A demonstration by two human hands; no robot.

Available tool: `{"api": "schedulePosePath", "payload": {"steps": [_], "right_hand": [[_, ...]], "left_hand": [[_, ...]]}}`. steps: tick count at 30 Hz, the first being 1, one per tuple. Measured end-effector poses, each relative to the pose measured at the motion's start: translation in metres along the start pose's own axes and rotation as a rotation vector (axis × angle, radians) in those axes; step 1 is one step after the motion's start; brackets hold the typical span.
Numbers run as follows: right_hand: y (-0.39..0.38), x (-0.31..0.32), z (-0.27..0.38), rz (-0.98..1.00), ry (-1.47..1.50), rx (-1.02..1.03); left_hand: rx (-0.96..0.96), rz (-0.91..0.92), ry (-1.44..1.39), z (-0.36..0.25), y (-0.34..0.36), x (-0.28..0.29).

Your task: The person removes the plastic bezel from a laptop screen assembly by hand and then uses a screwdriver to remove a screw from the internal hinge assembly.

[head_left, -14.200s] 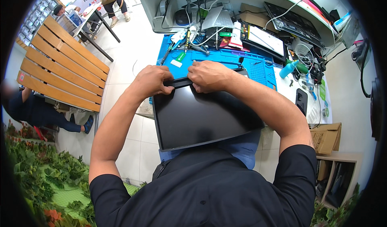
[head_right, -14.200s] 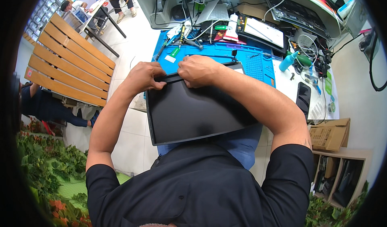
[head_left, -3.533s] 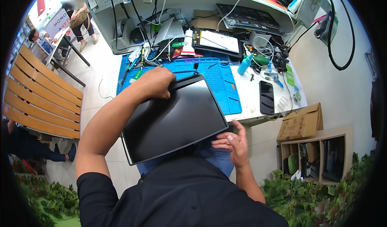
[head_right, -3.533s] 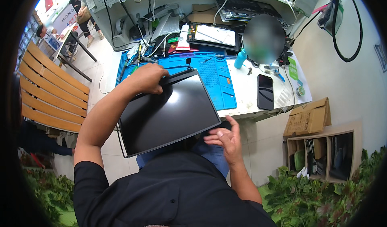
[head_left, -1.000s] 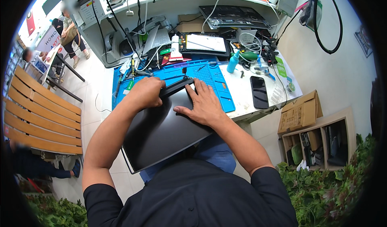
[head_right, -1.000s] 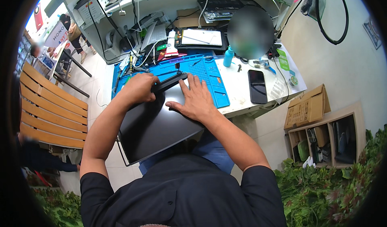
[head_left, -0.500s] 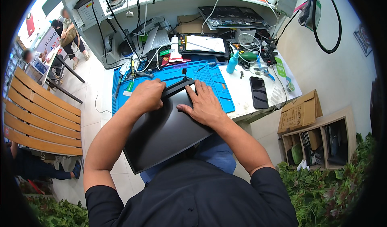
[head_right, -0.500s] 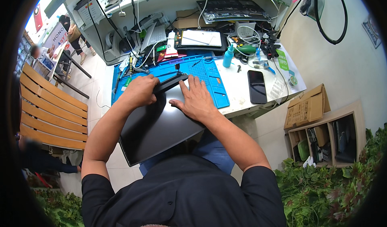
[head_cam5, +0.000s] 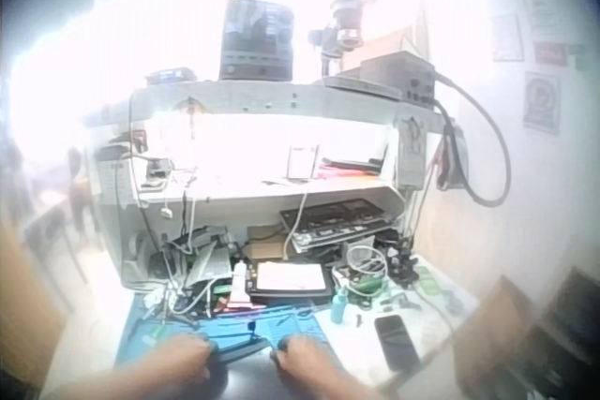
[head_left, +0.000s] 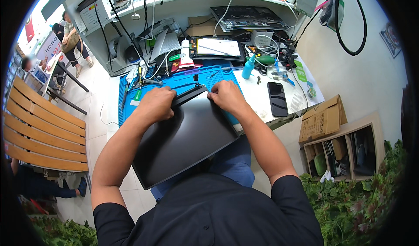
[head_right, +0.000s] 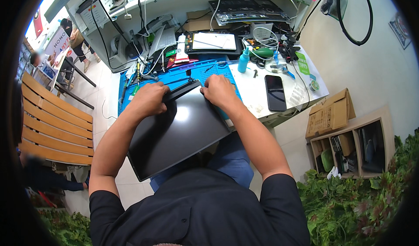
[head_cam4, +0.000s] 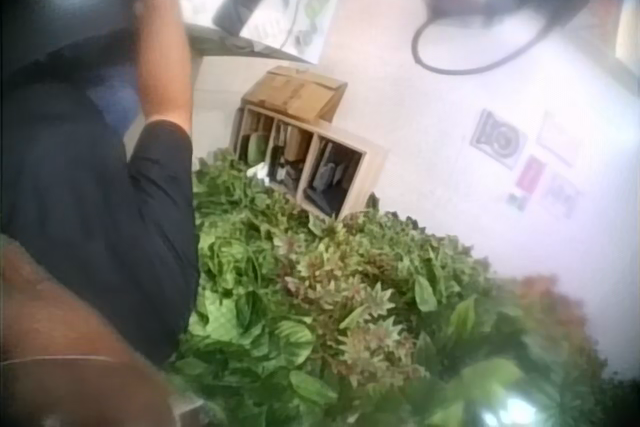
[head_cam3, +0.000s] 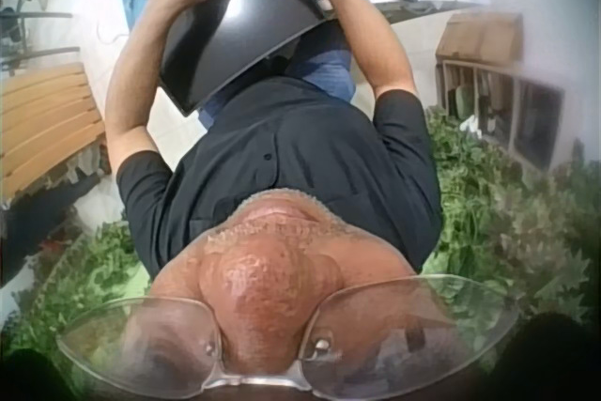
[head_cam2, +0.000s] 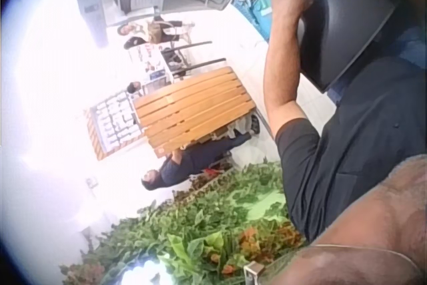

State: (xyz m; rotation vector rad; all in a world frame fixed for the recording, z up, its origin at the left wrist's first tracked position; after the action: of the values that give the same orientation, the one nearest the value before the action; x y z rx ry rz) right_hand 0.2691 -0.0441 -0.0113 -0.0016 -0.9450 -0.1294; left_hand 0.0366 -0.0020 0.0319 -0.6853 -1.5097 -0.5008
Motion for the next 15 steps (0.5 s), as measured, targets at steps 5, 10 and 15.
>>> {"api": "schedulePosePath", "payload": {"steps": [5,10,15], "right_hand": [[0.008,-0.002,0.013,-0.030,-0.130,0.122],[0.013,0.000,0.018,0.005,-0.053,0.074],[0.026,-0.006,0.001,0.027,-0.014,0.064]], "left_hand": [[-0.011,0.005,0.011,-0.001,-0.001,0.001],[-0.016,0.012,0.020,-0.001,0.000,-0.002],[-0.020,0.006,0.025,-0.004,0.002,-0.001]]}}
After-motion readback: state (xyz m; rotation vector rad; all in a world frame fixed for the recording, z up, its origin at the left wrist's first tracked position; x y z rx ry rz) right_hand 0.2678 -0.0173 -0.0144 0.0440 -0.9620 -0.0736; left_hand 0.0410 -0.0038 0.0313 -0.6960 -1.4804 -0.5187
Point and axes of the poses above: each hand's wrist, its own y-axis towards the middle knuckle, its own x-axis out of the back of the hand, z = x × y, the point moved 6 cm from there along y, towards the middle knuckle, and after that the axes turned 2 degrees about x, right-handed, at the moved point
